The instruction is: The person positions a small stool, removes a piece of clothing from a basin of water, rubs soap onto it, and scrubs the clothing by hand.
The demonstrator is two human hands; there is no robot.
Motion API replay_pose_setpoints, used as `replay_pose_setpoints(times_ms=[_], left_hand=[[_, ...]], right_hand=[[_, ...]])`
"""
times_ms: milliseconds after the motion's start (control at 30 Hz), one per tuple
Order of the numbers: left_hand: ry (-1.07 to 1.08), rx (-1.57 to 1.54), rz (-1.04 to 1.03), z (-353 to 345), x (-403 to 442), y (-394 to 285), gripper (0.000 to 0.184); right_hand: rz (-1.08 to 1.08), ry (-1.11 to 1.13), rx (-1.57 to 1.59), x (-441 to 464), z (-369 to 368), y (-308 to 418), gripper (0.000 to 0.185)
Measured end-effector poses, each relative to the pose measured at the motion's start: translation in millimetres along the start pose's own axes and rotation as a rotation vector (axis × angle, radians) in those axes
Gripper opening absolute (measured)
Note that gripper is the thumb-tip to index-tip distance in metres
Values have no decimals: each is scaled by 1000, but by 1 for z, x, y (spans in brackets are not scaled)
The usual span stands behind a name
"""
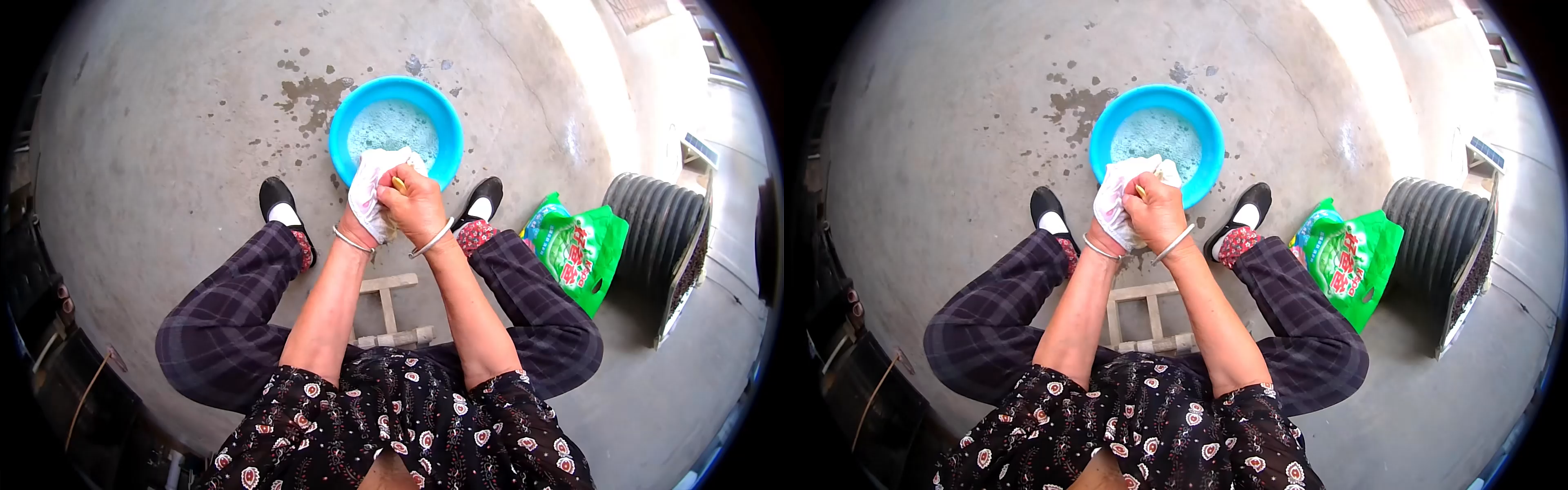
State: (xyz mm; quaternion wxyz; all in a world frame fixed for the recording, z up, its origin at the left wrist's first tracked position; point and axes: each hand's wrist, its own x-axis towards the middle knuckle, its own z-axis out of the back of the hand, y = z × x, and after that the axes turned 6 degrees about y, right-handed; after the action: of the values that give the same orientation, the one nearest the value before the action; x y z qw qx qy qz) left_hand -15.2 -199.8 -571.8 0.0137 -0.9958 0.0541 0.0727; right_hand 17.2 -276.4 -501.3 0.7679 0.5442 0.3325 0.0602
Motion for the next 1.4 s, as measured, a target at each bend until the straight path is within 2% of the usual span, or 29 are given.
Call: replay_pose_setpoints(times_ms=[33,67,100,167,267,300,433,500,567,600,633,700,733,767,800,833,867,933,1000,1033,1067,1167,1200,1233,1267,1300,1367,1400], left_hand=[[-61,28,4,1,-1,-3,61],[-107,-115,42,0,-4,-8,61],[-200,151,-2,-2,-11,-11,63],[-238,199,66,5,-18,-16,64],[-146,-31,-35,-1,-24,-14,53],[-128,-16,-43,-5,-25,-16,54],[12,29,-69,-23,-21,-17,64],[107,-42,-84,-24,-17,-17,69],[131,-11,-68,-29,-16,-17,66],[97,176,-97,-33,-16,-17,64],[63,433,-140,-41,-16,-16,63],[-65,1335,-259,-58,-17,-11,59],[-127,1766,-295,-65,-17,-9,58],[-160,2008,-298,-67,-15,-8,56],[-94,2284,-231,-61,-19,-13,48],[-13,2376,-215,-55,-14,-14,49],[-81,1699,-298,-43,-8,-5,49],[-75,1220,-297,-24,-3,1,47],[0,1579,-214,-42,-3,-16,45],[28,1737,-189,-48,-2,-23,45],[29,1855,-191,-51,0,-26,47],[98,1242,-63,-44,-2,-26,49],[105,691,80,-40,-2,-28,48],[103,137,206,-36,-3,-28,47],[108,94,187,-32,-5,-27,44],[170,778,95,-28,-6,-28,44],[273,2142,-135,-34,-2,-28,44],[206,1715,-80,-31,-2,-23,45]], right_hand=[[0,86,37,-7,-3,7,6],[-2,172,72,-14,-6,12,6],[-8,260,108,-21,-10,13,7],[-13,413,67,-31,-20,5,7],[3,488,66,-38,-31,0,8],[18,484,60,-39,-34,-1,8],[208,382,-226,-41,-40,13,8],[412,151,-414,-35,-39,18,11],[667,-101,-640,-16,-32,25,14],[739,-117,-674,-6,-33,17,20],[771,-141,-731,1,-32,14,18],[834,-184,-846,13,-29,11,14],[734,-230,-886,20,-20,18,14],[687,-269,-853,31,-9,21,13],[618,-303,-780,42,-1,17,12],[556,-340,-708,53,6,12,11],[502,-357,-617,63,14,7,8],[355,-374,-479,75,36,0,6],[168,-372,-379,76,60,-3,8],[170,-277,-270,74,67,-7,16],[63,-135,-178,66,67,3,16],[-306,245,11,57,78,18,18],[-436,371,60,57,82,19,19],[-370,353,113,54,84,20,19],[-302,338,164,53,84,22,18],[-234,323,213,51,84,23,18],[-241,305,250,52,85,26,18],[-251,292,251,52,87,27,18]])
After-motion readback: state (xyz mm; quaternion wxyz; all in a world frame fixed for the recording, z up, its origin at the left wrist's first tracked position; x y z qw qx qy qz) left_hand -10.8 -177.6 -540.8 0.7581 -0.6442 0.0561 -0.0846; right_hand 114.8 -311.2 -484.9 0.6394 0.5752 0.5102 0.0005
